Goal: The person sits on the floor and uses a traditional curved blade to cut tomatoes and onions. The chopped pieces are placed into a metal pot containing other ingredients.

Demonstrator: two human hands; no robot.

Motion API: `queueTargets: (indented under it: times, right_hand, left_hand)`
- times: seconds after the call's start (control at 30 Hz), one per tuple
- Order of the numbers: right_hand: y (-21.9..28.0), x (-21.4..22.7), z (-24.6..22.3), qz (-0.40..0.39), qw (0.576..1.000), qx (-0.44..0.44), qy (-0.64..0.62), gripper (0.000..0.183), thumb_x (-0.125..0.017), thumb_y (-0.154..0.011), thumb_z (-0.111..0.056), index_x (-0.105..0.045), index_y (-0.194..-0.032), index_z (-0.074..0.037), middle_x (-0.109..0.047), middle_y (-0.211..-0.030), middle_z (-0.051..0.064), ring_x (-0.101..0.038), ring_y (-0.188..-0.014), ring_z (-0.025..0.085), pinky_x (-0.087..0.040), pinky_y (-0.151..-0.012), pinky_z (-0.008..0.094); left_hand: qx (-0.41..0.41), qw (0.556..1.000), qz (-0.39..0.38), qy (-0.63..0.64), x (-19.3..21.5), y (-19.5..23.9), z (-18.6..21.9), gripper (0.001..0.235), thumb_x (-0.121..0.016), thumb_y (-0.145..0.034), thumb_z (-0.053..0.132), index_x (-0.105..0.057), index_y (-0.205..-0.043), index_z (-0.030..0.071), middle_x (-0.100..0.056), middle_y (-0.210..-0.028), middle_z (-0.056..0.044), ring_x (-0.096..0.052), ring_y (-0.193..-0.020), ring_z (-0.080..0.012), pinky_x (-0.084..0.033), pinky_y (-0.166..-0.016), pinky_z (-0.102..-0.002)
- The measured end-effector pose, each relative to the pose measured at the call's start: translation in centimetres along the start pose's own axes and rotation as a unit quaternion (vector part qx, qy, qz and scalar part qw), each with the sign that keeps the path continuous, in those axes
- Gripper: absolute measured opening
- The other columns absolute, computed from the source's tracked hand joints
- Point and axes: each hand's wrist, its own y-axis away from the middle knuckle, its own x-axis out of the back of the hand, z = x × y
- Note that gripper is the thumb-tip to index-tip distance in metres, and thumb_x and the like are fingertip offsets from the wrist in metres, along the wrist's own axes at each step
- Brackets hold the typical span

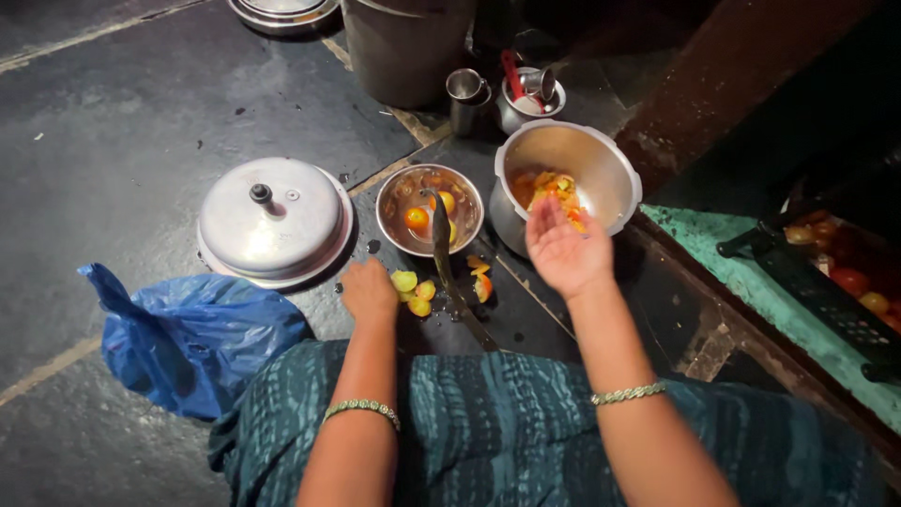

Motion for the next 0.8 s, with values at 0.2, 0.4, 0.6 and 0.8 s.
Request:
queueTargets:
  times: [0.2, 0.4, 0.6, 0.8]
  right_hand:
    - [-0.4, 3.9, 3.9, 0.049, 0.975, -0.048, 0.212, 0.022, -0.062, -0.095, -0.020, -0.067, -0.114, -0.012, -0.071, -0.101, 0.004, -0.067, -0.091, 0.020, -0.055, -0.080, 0.037]
    - [1.1, 3.5, 6.7, 0.088, 0.945, -0.056, 0.310, 0.028, -0.064, -0.090, -0.018, -0.068, -0.117, -0.012, -0.070, -0.099, 0.005, -0.067, -0.087, 0.019, -0.055, -0.077, 0.036]
    - [3.6, 0.8, 7.8, -0.138, 0.781, -0.024, 0.609, 0.046, -0.071, -0.083, -0.001, -0.065, -0.128, -0.009, -0.070, -0.116, 0.000, -0.066, -0.103, 0.009, -0.055, -0.088, 0.025]
    - [3.7, 0.0, 9.1, -0.165, 0.744, 0.031, 0.647, 0.039, -0.075, -0.090, -0.006, -0.068, -0.128, -0.001, -0.071, -0.119, 0.007, -0.067, -0.103, 0.011, -0.055, -0.088, 0.026]
  left_hand:
    - [-0.003, 1.000, -0.001, 0.023, -2.9, -1.2, -1.6, 0.020, -0.064, -0.090, 0.011, -0.065, -0.110, 0.006, -0.067, -0.115, -0.023, -0.068, -0.103, -0.0435, -0.058, -0.083, -0.052]
    - [0.031, 0.998, 0.015, 0.060, -0.6, -0.3, -1.2, 0.017, -0.065, -0.092, 0.010, -0.063, -0.108, 0.005, -0.070, -0.108, -0.024, -0.068, -0.102, -0.0446, -0.057, -0.083, -0.054]
    - [-0.105, 0.916, -0.116, 0.369, 7.6, 3.4, 2.3, 0.037, -0.086, -0.073, 0.023, -0.069, -0.095, -0.001, -0.075, -0.089, -0.018, -0.073, -0.081, -0.0283, -0.057, -0.073, -0.039]
    - [-0.095, 0.784, -0.261, 0.556, 11.6, 5.7, 4.3, 0.033, -0.084, -0.083, 0.017, -0.073, -0.104, -0.006, -0.075, -0.087, -0.011, -0.064, -0.070, -0.0129, -0.049, -0.059, -0.027]
